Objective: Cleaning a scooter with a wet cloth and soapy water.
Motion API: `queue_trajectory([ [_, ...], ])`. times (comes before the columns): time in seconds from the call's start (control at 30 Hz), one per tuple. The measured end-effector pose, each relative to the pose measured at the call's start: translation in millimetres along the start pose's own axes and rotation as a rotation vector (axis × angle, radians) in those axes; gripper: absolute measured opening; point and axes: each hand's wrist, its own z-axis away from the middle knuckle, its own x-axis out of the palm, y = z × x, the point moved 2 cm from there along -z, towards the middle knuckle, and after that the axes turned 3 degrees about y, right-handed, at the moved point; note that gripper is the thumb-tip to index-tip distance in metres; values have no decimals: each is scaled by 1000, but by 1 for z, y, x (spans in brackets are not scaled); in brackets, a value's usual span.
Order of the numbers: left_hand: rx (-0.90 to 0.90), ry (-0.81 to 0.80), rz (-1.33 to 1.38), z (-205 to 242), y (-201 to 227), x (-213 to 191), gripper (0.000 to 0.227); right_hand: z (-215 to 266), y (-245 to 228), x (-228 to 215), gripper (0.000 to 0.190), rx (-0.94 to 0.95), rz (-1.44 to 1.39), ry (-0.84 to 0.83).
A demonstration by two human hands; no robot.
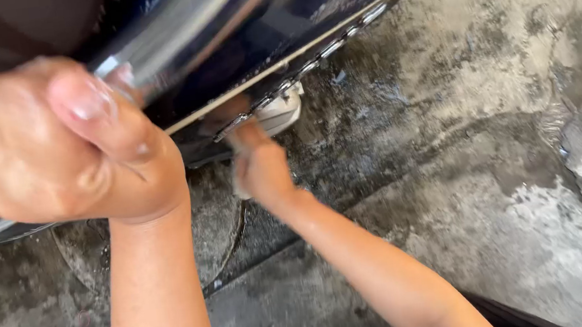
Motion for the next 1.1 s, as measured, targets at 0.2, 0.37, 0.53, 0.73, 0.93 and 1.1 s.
queue_trajectory([
  [0.2,-92,-94,-29,0,-2,-4,44,-5,-25,-52,68,-384,89,-130],
  [0.37,-155,-325,-50,-21,7,-23,44,10,-40,-149,58,630,-633,-70],
  [0.53,55,-728,-18,-103,42,1,53,-28,-136,-246,69,528,-1215,222],
  [0.73,368,-771,-9,-124,55,29,51,-117,-198,-246,76,219,-806,435],
  [0.93,310,-796,-16,-120,48,27,26,-73,-216,-214,72,177,-49,620],
  [1.1,265,-860,15,-115,43,25,24,-53,-255,-228,52,273,-397,232],
])
